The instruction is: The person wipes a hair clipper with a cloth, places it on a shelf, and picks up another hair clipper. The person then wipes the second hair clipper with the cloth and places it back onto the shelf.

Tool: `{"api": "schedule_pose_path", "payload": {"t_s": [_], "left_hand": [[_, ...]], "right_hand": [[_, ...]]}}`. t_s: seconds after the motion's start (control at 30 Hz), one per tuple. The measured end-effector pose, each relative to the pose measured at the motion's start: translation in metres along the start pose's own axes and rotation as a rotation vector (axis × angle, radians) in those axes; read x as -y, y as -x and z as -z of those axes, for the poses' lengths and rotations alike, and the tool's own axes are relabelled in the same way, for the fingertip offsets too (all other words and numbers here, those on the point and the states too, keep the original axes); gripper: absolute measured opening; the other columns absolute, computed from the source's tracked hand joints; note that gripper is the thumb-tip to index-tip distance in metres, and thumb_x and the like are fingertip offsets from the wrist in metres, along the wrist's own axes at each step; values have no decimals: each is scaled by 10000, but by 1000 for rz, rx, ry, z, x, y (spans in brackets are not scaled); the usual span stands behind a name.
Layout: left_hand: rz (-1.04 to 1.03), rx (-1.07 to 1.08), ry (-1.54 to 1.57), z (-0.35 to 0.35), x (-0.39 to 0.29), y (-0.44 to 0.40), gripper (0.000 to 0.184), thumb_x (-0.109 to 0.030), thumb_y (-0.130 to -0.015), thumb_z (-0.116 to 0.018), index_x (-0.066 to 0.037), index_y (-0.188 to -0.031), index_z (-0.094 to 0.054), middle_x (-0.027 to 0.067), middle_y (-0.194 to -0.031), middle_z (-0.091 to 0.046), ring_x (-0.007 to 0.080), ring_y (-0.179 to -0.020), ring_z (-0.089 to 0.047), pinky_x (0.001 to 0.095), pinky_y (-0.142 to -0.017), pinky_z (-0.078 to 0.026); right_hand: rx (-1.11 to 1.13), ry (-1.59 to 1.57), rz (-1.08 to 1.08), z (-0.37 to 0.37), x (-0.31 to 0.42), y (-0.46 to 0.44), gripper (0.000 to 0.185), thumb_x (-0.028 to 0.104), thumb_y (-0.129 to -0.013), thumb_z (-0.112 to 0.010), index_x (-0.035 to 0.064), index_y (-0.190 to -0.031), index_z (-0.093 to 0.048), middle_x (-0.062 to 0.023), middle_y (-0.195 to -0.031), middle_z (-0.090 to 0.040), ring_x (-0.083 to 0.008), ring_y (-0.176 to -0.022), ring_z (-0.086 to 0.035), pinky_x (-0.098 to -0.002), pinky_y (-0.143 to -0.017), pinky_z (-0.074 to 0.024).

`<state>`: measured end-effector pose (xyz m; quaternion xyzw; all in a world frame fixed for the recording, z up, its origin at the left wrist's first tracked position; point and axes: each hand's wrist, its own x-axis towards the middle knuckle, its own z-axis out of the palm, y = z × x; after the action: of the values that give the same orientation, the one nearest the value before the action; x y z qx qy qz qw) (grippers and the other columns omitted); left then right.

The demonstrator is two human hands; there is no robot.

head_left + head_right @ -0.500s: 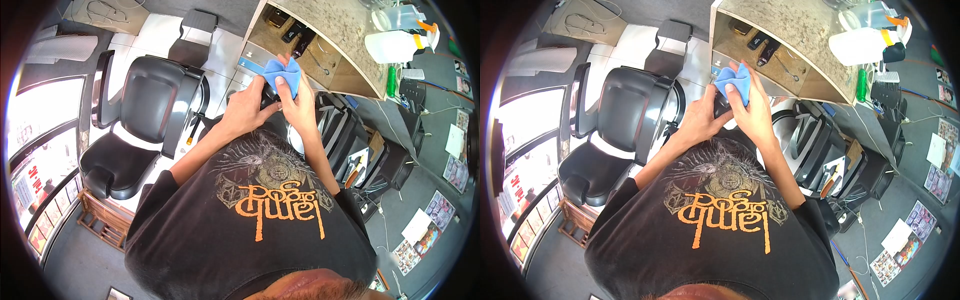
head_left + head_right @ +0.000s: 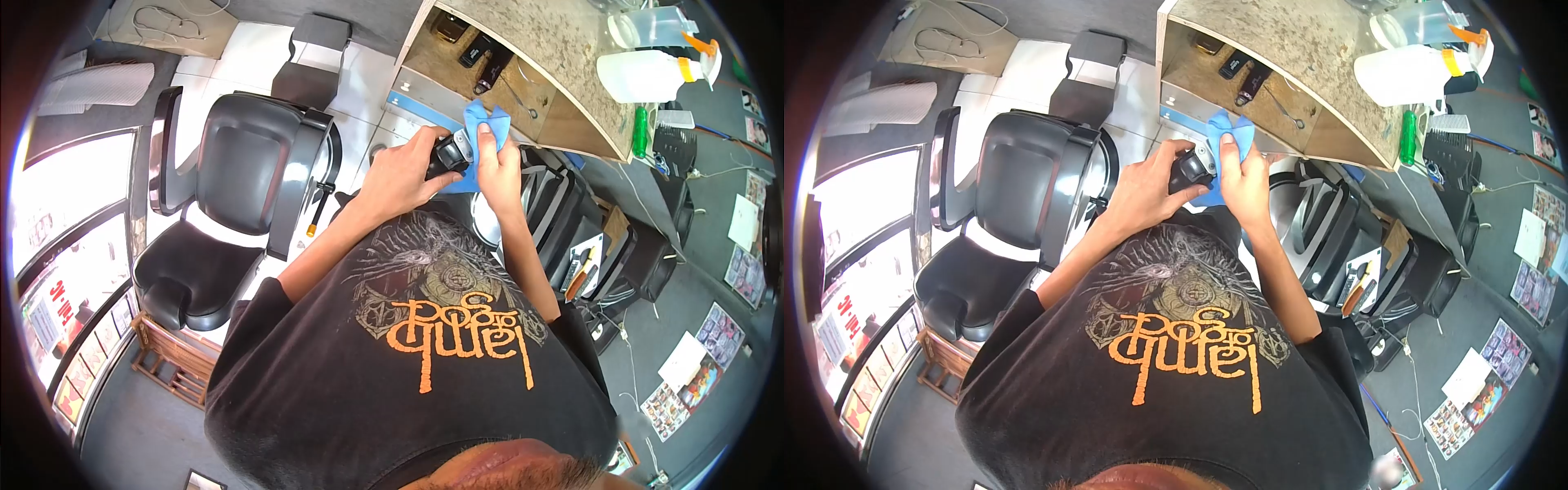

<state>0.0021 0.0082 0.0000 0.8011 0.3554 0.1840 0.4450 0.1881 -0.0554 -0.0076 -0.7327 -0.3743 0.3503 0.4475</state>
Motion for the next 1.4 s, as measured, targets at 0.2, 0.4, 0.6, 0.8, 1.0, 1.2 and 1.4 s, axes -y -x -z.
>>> {"api": "schedule_pose_path", "payload": {"t_s": [0.2, 0.4, 0.6, 0.8, 1.0, 1.2, 1.4], "left_hand": [[51, -12, 172, -4, 18, -9, 718, -420, -880, -812, 4, -1363, -492, 242, -1087, -700, 389, -940, -726, 429, -808, -562], [89, 41, 363, -4, 34, -21, 728, -429, -929, -759, 7, -1423, -449, 245, -1093, -705, 382, -972, -715, 431, -859, -543], [285, 246, 797, -13, 31, -28, 736, -359, -984, -721, 80, -1457, -368, 127, -888, -675, 175, -676, -660, 318, -617, -535], [336, 302, 1011, -17, -10, -21, 739, -339, -1021, -677, 79, -1495, -294, 63, -744, -624, 127, -584, -611, 282, -500, -490], [209, 209, 1150, -20, -78, 4, 634, -492, -1067, -526, 31, -1406, -409, 95, -1002, -616, 144, -584, -610, 276, -475, -524], [174, 272, 1385, -35, -124, 31, 956, -776, -992, -313, 55, -1460, -381, 88, -831, -558, 157, -485, -567, 282, -387, -517], [105, 371, 1835, -56, -150, 53, 1030, -781, -993, -309, 142, -1448, -361, 112, -661, -501, 214, -401, -540, 326, -328, -511]], "right_hand": [[-168, -622, -339, 0, -7, -1, 454, 336, -1080, -440, -26, -1273, -636, -157, -1155, -713, -226, -994, -697, -359, -908, -559], [-205, -808, -549, 12, -8, 12, 554, 447, -1096, -383, -11, -1381, -507, -297, -1198, -694, -382, -1131, -696, -436, -1004, -542], [-159, -786, -572, 24, 10, 33, 546, 456, -1098, -367, 9, -1381, -503, -304, -1183, -704, -332, -1106, -707, -420, -997, -535], [-50, -848, -548, 55, -8, 50, 505, 452, -1098, -391, 48, -1373, -518, -295, -1170, -712, -331, -1087, -715, -418, -993, -536], [-15, -909, -454, 80, -9, 57, 492, 436, -1096, -416, 45, -1373, -528, -286, -1167, -716, -327, -1083, -716, -419, -997, -535], [16, -825, -450, 106, -14, 67, 508, 455, -1077, -464, 22, -1319, -576, -195, -1041, -745, -258, -942, -722, -377, -904, -544], [85, -817, -293, 115, -34, 83, 372, 332, -1037, -605, 29, -1247, -660, -71, -982, -690, -145, -804, -662, -283, -755, -543]]}}
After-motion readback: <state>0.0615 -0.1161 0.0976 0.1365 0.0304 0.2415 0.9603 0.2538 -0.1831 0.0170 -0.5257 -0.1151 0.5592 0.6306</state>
